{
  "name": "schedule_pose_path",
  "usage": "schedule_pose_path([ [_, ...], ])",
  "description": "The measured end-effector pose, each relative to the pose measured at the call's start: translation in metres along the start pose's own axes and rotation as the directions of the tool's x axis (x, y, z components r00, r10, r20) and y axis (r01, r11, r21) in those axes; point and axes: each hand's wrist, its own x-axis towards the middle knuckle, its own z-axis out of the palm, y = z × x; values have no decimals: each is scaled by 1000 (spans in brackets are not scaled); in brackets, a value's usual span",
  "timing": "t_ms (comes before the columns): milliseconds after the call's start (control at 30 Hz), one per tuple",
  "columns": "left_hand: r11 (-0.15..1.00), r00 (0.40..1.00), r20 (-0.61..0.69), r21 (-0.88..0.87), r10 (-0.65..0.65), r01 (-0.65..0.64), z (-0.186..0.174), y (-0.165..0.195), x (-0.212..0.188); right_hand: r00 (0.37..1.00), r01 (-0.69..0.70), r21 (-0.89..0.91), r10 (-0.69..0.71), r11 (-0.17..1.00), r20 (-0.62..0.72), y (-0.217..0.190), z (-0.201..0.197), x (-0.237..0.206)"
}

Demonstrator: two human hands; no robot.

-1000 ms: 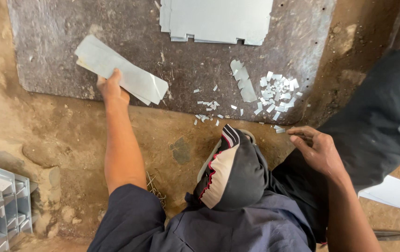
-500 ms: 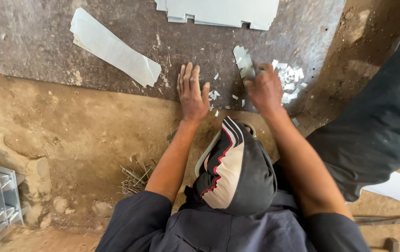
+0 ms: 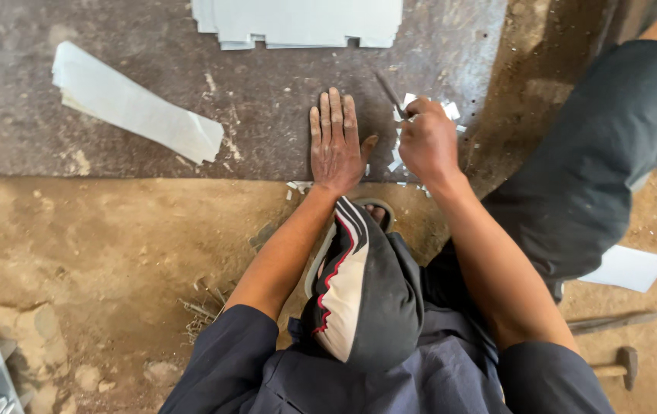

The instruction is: The person sits on the floor and uses large shears to cut notches and trim edges from white rectangular sheets. They repeatedly reposition the sheets, cut off small pieces, and stack the trimmed sheets on the work surface.

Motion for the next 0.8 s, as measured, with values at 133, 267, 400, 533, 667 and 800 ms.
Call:
schedule_pose_path([
  [133, 997, 997, 42, 36, 60, -61, 29, 18, 21, 947, -318, 246, 317, 916, 44, 2, -94, -27],
  [267, 986, 981, 106, -52, 161, -156, 61, 57, 43, 834, -490, 618, 536, 615, 127, 1, -153, -70],
  [400, 977, 957, 201, -96, 209, -193, 85, 105, 61, 807, -478, 715, 577, 511, 127, 8, -164, -98],
  [533, 952, 954, 118, -173, 274, -252, 98, 128, 75, 816, -410, 810, 566, 420, 119, 24, -162, -102],
  [667, 935, 945, 61, -174, 322, -308, 103, 115, 101, 857, -237, 930, 512, 282, 63, 38, -168, -98],
  [800, 908, 895, 155, -84, 418, -409, 101, 98, 124, 868, -229, 946, 487, 230, 92, 47, -171, -102],
])
